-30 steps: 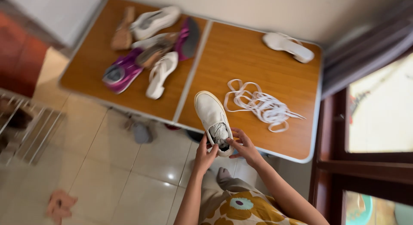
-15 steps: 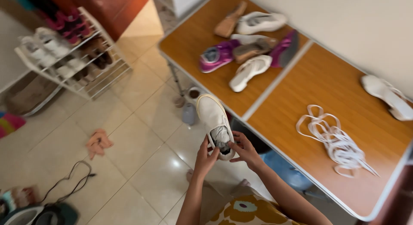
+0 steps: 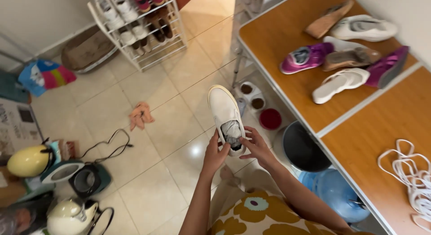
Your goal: The person gathers various shoes from a table, pairs them, and places them onto a white metal shoe rack and a clear plastic shoe cabinet. The person handles sneakers, loafers, and sandals, arranging them one by one into the available storage slots.
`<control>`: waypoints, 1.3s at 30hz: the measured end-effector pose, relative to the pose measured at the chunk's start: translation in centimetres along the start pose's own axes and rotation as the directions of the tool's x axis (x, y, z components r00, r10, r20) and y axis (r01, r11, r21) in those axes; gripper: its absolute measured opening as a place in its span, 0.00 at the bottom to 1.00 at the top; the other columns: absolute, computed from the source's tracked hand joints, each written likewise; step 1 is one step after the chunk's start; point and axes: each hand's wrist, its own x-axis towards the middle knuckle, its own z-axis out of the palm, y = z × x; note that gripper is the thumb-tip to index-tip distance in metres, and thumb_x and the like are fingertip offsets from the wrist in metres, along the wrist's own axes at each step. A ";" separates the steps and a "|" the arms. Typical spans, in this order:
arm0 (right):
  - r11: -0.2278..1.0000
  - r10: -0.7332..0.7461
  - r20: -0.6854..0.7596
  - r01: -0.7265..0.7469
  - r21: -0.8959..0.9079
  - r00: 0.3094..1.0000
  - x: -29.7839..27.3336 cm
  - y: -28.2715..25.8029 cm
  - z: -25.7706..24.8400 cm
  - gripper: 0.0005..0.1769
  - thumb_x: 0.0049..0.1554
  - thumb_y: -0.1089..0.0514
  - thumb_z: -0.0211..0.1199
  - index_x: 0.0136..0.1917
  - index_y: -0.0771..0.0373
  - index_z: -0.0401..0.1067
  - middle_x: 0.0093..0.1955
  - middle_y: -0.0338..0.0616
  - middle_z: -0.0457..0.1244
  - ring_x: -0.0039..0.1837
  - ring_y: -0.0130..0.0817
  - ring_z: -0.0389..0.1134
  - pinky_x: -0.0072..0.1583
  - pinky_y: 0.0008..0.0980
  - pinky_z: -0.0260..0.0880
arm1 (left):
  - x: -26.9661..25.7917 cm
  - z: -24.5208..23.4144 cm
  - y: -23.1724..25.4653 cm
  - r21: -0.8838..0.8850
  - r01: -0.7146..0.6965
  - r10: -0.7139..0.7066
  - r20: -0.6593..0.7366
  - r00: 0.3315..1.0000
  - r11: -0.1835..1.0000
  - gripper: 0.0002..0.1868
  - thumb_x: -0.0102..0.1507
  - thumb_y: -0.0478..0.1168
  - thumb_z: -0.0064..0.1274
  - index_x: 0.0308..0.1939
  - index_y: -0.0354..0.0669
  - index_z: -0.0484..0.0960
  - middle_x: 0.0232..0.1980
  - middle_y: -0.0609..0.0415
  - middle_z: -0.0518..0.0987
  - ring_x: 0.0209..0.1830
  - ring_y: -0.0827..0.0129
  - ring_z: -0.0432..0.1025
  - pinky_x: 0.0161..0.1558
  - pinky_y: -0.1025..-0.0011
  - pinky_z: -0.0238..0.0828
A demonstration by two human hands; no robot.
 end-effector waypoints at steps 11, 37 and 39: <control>0.991 0.107 0.121 -0.096 -0.091 0.987 8.4 -1.4 5.7 0.38 0.60 0.54 0.64 0.79 0.60 0.54 0.73 0.66 0.54 0.69 0.55 0.60 0.49 0.61 0.79 | 4.1 -6.7 -1.6 0.076 0.102 -0.093 -0.111 0.989 0.992 0.42 0.67 0.43 0.43 0.82 0.36 0.44 0.79 0.29 0.56 0.71 0.35 0.64 0.67 0.41 0.64; 0.977 0.213 0.054 -0.212 -0.030 0.975 37.7 -13.5 10.7 0.45 0.60 0.61 0.61 0.85 0.43 0.46 0.76 0.60 0.51 0.70 0.48 0.58 0.55 0.65 0.75 | 36.4 -18.4 2.0 0.229 0.067 -0.063 -0.023 0.998 0.971 0.41 0.65 0.42 0.45 0.82 0.46 0.50 0.75 0.37 0.65 0.66 0.43 0.72 0.62 0.49 0.73; 0.975 0.224 0.023 -0.224 0.002 0.974 40.0 -12.9 11.6 0.47 0.60 0.62 0.60 0.85 0.43 0.44 0.76 0.60 0.51 0.70 0.48 0.59 0.56 0.62 0.76 | 38.4 -20.2 2.9 0.265 0.054 -0.060 0.016 0.998 0.963 0.41 0.64 0.41 0.46 0.81 0.43 0.51 0.73 0.34 0.67 0.64 0.41 0.72 0.60 0.51 0.75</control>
